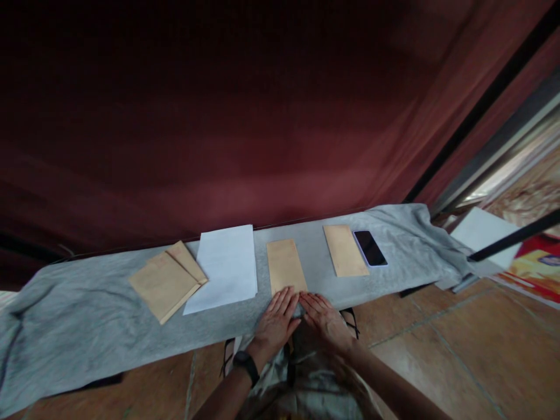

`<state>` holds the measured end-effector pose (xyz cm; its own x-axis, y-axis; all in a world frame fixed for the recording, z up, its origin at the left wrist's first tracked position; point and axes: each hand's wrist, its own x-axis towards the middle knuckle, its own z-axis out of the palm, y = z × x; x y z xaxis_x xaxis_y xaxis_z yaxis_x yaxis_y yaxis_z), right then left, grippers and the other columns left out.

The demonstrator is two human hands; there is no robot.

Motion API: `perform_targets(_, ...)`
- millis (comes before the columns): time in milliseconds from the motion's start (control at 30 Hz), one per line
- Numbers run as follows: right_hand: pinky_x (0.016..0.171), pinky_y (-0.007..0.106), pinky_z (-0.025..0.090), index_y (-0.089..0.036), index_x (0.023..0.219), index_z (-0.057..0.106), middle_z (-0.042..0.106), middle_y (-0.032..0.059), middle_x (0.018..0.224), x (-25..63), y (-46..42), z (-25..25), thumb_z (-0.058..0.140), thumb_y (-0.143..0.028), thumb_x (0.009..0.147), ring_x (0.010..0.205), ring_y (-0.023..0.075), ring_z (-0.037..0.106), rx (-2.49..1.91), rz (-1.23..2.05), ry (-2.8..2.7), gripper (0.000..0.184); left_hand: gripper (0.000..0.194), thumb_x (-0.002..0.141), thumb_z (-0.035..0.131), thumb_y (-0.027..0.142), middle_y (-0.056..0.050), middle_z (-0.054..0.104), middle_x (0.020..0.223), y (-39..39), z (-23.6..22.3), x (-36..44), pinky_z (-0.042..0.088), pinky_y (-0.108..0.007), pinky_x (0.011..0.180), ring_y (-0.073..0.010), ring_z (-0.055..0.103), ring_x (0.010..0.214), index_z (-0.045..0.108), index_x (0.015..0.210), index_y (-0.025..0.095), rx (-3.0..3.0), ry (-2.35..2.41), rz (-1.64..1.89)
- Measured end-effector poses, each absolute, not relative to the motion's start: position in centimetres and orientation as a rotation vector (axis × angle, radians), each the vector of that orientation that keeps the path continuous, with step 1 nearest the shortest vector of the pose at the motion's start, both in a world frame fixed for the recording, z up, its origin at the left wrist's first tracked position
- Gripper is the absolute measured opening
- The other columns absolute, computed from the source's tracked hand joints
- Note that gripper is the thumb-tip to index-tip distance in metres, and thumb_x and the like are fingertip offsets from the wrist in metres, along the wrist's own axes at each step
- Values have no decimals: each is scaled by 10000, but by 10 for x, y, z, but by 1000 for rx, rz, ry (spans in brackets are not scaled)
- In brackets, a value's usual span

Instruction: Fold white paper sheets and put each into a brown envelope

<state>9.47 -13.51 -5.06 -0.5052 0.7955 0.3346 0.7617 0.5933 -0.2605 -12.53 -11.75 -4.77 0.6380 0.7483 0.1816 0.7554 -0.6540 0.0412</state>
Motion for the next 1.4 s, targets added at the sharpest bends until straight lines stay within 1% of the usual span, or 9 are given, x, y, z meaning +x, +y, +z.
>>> perform_targets(200,1130,439,470,-198,1503,459,592,100,1453,104,-135,-40,433,-201,1016,1321,193,559,-1234,162,-2420,488,676,993,512,486,-142,364,1618,-117,-48,-124,365,-470,1196,-278,344,1496,323,1570,189,-2807,-1271,-279)
perform_targets(367,1120,441,484,-193,1430,544,661,97,1360,90,-131,-40,408,-220,1032,1271,198,600,-1307,195,-2311,422,630,954,576,458,-160,354,1620,-122,-52,-119,352,-500,1203,-312,324,1503,444,1496,164,-2788,-1294,-282)
perform_targets(533,1134,450,472,-173,1488,475,581,106,1465,85,-130,-53,407,-214,1023,1360,204,531,-1308,103,-2316,472,559,990,512,447,-147,406,1595,-122,-49,-118,387,-498,1185,-294,394,1470,461,1476,177,-2793,-1309,-331)
perform_targets(600,1148,444,459,-184,1523,427,539,95,1508,91,-132,-57,419,-207,1019,1387,198,504,-1289,84,-2351,505,506,1018,455,448,-146,453,1566,-118,-46,-116,408,-479,1173,-279,431,1447,499,1437,168,-2792,-1354,-354)
perform_targets(700,1151,437,455,-207,1539,404,496,70,1545,98,-134,-61,429,-188,1013,1406,197,483,-1300,59,-2387,527,521,1044,383,441,-156,484,1542,-107,-45,-106,417,-458,1168,-257,448,1437,470,1455,135,-2758,-1482,-396)
perform_targets(900,1134,457,471,-223,1501,470,586,57,1466,97,-135,-70,445,-170,997,1354,208,542,-1349,52,-2338,508,554,1043,340,441,-167,470,1548,-60,-50,-76,351,-494,1201,-277,413,1459,477,1466,111,-2681,-1651,-460)
perform_targets(1067,1156,458,442,-240,1561,363,528,42,1520,94,-135,-68,415,-148,1010,1386,198,506,-1387,120,-2321,560,594,1036,318,426,-179,426,1574,-15,-50,-63,314,-513,1213,-288,377,1479,412,1515,88,-2659,-1734,-391)
perform_targets(1267,1151,459,437,-241,1549,388,522,55,1525,93,-135,-65,421,-170,1020,1380,207,509,-1399,136,-2327,535,632,1029,343,435,-201,341,1614,11,-45,-56,263,-522,1233,-312,299,1513,385,1521,41,-2660,-1776,-283)
perform_targets(1400,1155,473,419,-249,1552,384,513,57,1534,87,-137,-60,460,-243,1022,1385,225,496,-1443,147,-2306,535,653,1040,314,471,-171,294,1641,7,-46,-61,209,-502,1259,-285,230,1539,356,1540,52,-2661,-1735,-254)
